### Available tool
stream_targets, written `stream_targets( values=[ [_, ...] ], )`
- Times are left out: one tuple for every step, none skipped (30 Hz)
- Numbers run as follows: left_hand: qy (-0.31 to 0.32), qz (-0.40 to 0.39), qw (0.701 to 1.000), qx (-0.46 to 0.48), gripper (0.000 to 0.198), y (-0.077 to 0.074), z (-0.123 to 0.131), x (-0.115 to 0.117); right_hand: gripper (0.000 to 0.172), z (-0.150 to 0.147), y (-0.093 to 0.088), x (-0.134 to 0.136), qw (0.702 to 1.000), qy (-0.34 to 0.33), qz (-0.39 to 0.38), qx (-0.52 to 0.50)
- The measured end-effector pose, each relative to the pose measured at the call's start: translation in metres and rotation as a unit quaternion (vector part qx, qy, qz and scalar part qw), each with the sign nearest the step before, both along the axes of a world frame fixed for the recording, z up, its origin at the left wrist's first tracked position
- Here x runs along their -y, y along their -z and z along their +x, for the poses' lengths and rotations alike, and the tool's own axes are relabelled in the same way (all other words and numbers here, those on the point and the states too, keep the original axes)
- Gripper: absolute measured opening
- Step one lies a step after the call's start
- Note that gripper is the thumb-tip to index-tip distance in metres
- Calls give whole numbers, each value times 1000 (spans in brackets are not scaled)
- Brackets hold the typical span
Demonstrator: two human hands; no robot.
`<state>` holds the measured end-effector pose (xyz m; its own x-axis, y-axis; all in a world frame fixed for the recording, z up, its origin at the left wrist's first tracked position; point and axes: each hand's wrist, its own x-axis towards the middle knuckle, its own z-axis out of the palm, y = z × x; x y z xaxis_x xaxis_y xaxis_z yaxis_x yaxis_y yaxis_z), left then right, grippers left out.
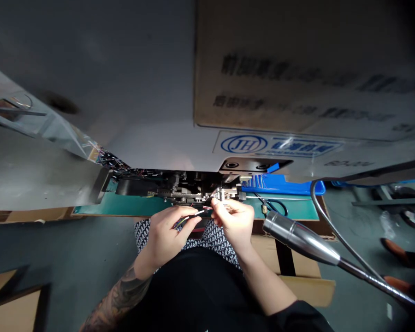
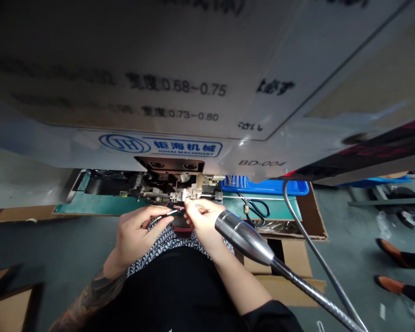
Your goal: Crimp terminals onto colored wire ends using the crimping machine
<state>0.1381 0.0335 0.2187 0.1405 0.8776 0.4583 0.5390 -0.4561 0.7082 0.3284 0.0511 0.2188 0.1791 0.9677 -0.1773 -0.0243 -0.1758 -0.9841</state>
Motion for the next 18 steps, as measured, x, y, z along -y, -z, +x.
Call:
stream_targets(
  values=[
    [8,9,1000,1,9,0,0,-1,40,1,0,0,1000,-3,3,5],
    [17,18,1000,1,10,0,-1,-2,39,2,-1,0,1000,-8,8,11],
    [27,28,999,0,10,0,-1,-3,37,4,-2,0,1000,-16,11,17],
    [39,36,999,-2,11,0,-2,-4,35,5,-4,0,999,-30,12,24],
    [49,42,998,-5,10,0,-3,-4,33,7,-6,0,998,-51,10,31],
    [57,45,997,-9,10,0,-5,-4,32,10,-9,-1,996,-78,5,34],
    [63,41,997,-10,10,0,-6,-4,32,12,-11,-1,994,-106,-2,32],
    [68,30,997,-10,9,0,-7,-4,32,15,-13,-2,991,-132,-11,24],
    [69,12,998,-8,8,-1,-8,-3,35,18,-14,-3,988,-153,-17,11],
    [66,-11,998,-4,8,-2,-9,-3,37,21,-15,-4,985,-169,-22,-5],
    [63,-36,997,2,7,-3,-10,-2,38,23,-15,-4,983,-179,-28,-21],
    [60,-61,996,8,7,-4,-10,-2,37,25,-16,-5,981,-187,-34,-33],
    [57,-81,995,15,7,-6,-11,-2,36,27,-15,-5,979,-197,-37,-39],
    [53,-94,994,21,7,-8,-11,-2,35,29,-15,-5,977,-205,-39,-39],
    [50,-101,993,28,7,-9,-11,-2,33,30,-15,-5,976,-209,-40,-37],
    [49,-105,993,33,7,-10,-11,-3,31,30,-15,-4,977,-206,-39,-36],
    [48,-105,993,37,7,-11,-11,-3,31,29,-15,-4,979,-198,-37,-37],
    [47,-102,993,39,6,-11,-10,-3,30,28,-15,-3,981,-186,-36,-41]
  ],
)
